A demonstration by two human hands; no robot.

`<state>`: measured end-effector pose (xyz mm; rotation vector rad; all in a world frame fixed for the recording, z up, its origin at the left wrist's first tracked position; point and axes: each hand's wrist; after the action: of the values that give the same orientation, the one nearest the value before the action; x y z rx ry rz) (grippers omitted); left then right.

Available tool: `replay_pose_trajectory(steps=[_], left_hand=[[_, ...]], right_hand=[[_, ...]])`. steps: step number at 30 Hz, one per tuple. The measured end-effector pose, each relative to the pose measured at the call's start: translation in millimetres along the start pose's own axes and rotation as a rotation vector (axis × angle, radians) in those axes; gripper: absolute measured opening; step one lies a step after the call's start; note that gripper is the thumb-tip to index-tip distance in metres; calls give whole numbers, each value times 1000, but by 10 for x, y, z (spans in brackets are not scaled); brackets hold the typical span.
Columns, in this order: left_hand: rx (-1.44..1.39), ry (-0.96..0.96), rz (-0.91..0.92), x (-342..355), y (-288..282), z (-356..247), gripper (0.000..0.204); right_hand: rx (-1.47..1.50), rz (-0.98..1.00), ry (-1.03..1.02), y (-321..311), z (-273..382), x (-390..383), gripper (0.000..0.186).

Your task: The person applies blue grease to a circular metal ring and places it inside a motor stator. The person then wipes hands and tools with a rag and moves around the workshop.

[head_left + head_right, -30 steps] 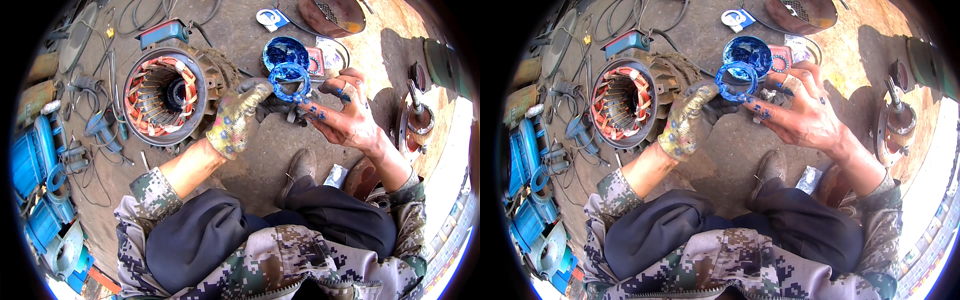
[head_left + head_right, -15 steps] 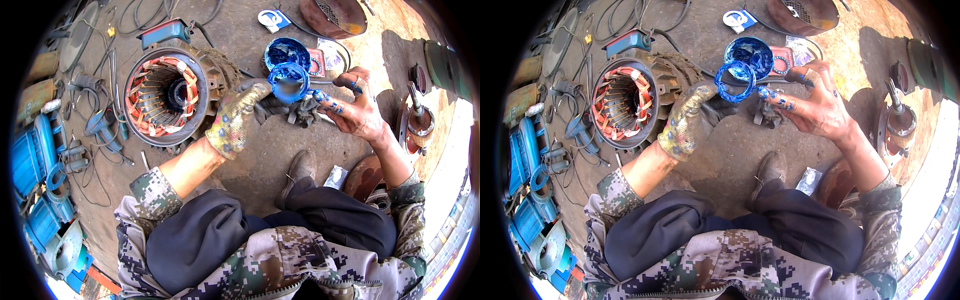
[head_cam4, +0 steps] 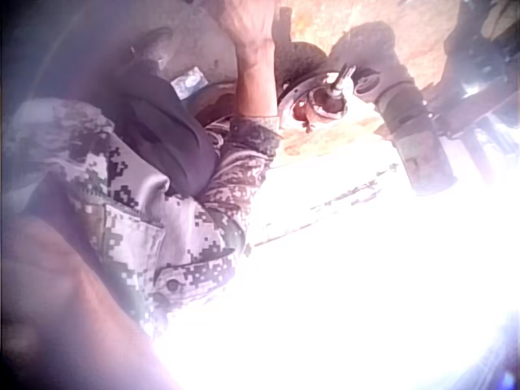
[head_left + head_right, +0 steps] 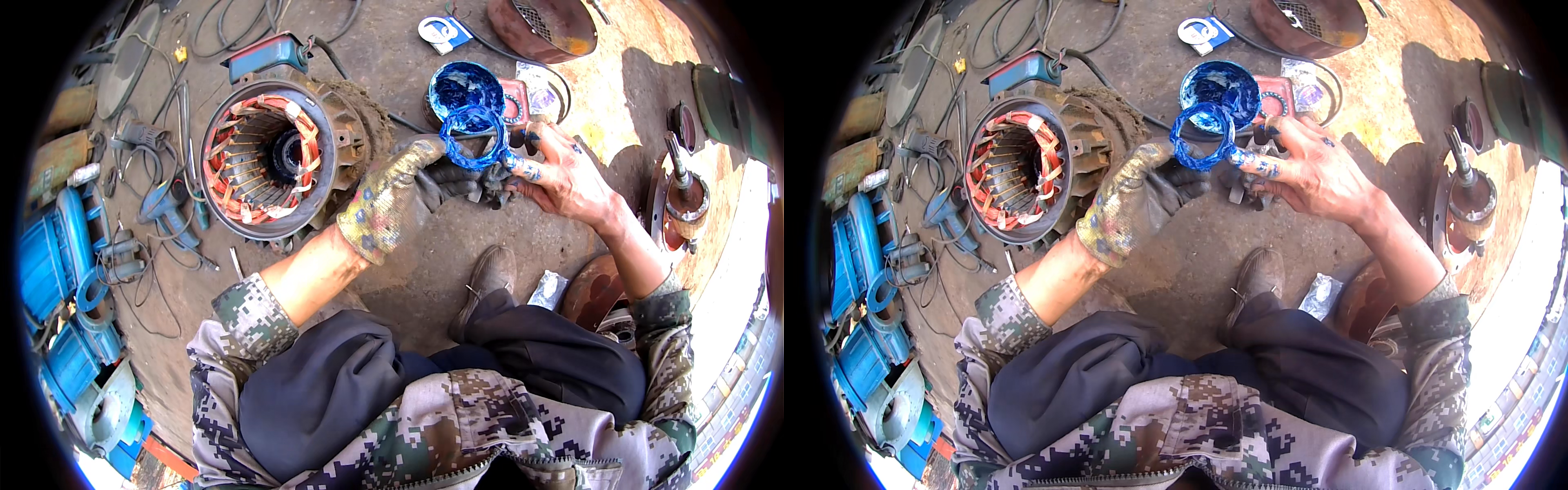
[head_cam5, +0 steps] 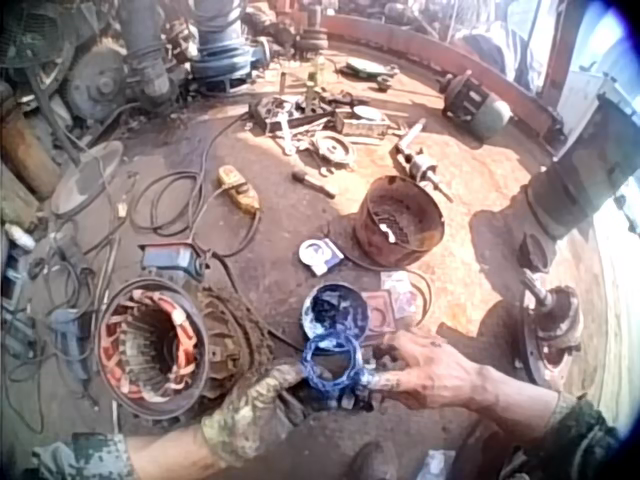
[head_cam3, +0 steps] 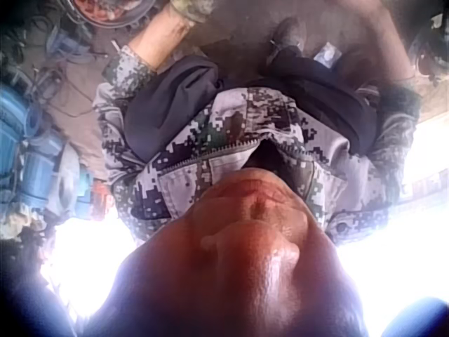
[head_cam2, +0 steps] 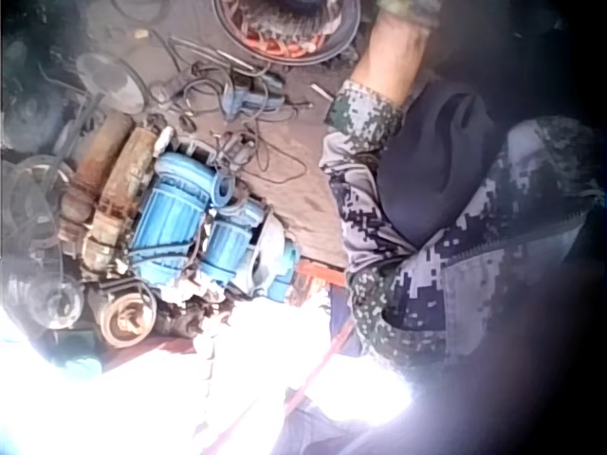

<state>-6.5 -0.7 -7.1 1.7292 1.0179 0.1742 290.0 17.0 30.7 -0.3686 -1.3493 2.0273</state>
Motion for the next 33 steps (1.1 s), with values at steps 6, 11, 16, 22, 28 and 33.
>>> replay_pose_trajectory(steps=[6,11,16,22,28,33], left_hand=[[-203,13,82,16,104,30,32],[-197,31,51,32,93,72,30],[-161,82,-76,0,117,9,26],[-88,82,-276,16,104,-29,23],[44,183,-204,-19,129,-8,30],[142,240,-206,-12,156,9,29]], right_hand=[[-179,-67,-81,-95,104,81,68],[-267,-107,-69,-5,190,213,70],[-304,-79,-11,11,223,181,70],[-299,-75,95,-27,209,106,62],[-83,-219,121,-60,292,58,61],[-125,-202,45,-86,391,179,61]])
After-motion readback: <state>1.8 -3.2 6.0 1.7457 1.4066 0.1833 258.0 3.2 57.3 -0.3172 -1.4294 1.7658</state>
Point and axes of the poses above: each hand's wrist, its own x-axis towards the middle knuckle, its own y-axis out of the palm, z = x × y, and after that the axes turned 2 degrees about x, right-handed
